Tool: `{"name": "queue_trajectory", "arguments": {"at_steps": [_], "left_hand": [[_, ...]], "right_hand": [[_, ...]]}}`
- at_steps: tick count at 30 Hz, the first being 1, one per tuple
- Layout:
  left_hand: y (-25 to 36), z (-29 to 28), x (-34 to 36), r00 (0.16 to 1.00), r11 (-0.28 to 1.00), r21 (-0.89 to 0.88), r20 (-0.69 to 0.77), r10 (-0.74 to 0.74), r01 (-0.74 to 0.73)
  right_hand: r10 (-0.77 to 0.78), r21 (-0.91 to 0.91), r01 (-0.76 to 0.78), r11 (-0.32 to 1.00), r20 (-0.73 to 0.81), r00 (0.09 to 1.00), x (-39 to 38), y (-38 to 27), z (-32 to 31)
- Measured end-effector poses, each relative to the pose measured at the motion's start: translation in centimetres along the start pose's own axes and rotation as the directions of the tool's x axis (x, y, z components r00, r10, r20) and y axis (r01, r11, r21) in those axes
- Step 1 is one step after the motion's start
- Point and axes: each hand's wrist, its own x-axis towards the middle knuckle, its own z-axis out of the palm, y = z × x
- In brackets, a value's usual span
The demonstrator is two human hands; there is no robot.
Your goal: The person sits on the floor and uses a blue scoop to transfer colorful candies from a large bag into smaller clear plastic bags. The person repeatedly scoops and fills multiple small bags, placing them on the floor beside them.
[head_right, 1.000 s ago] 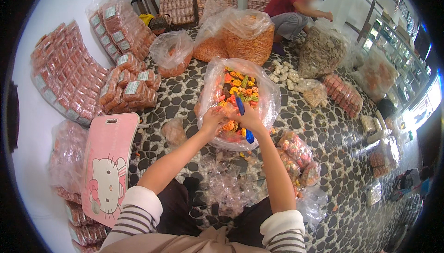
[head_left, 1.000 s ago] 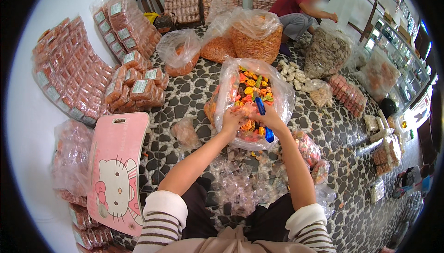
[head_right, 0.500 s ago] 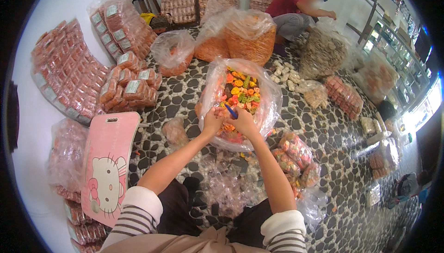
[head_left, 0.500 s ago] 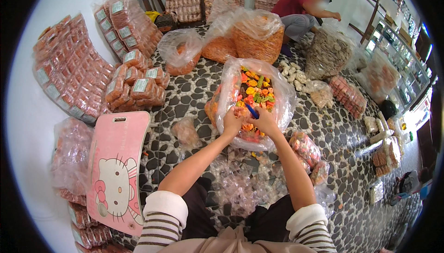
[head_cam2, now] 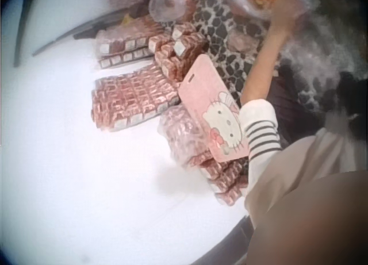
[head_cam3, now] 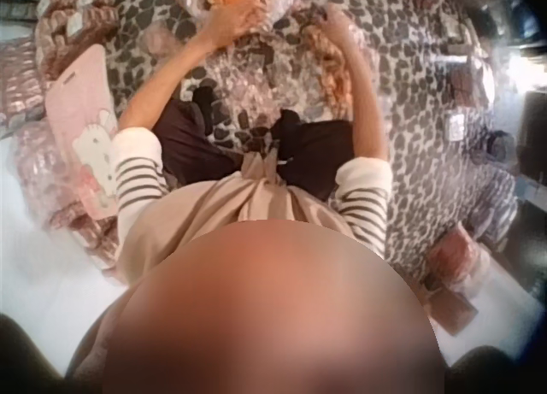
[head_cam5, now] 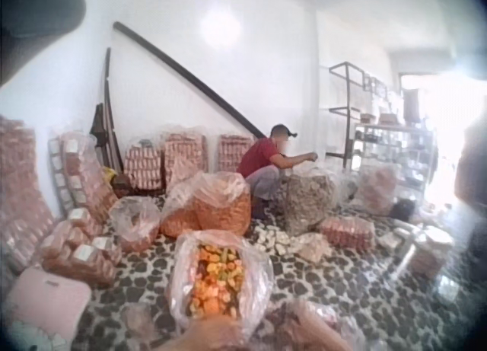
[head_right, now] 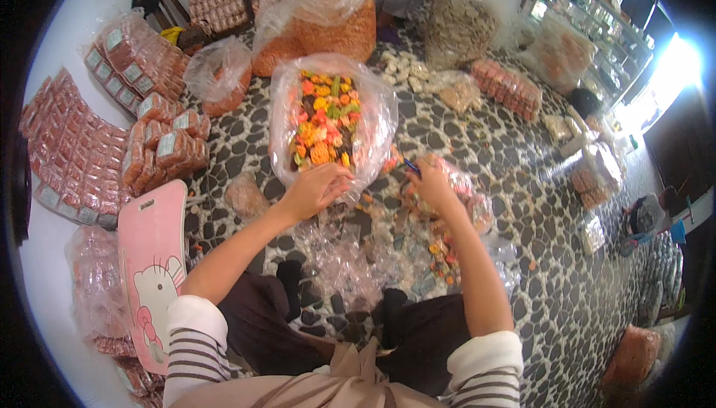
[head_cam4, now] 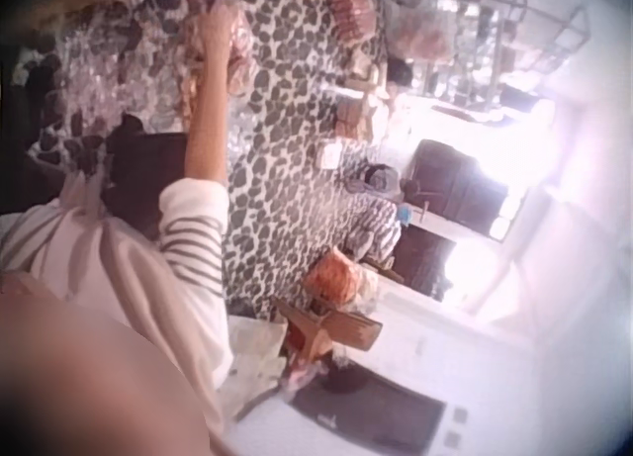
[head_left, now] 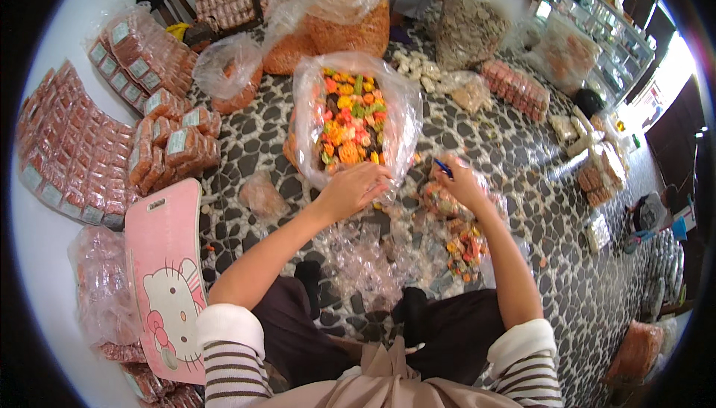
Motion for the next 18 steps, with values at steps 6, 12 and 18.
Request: {"name": "queue_trajectory", "arguments": {"at_steps": [6,12,18], "left_hand": [[-1.6,6.6,-2.8,0.877,0.934,0.290,0.478,0.048,-0.210],[-4.5,11.3,-6.4,0.649,0.923,0.378,0.720,-0.245,-0.072],[-5.3,15.1,-8.7,0.569,0.923,0.385,0.758,-0.319,0.005]], "right_hand": [[0.135,-0.379,0.068,0.923,0.485,0.864,-4.2,7.2,2.4],[0.000,-0.139,0.045,0.989,0.306,0.952,-2.9,6.4,2.4],[-0.050,-0.050,0.069,0.996,0.309,0.950,-4.4,9.0,5.8]]}}
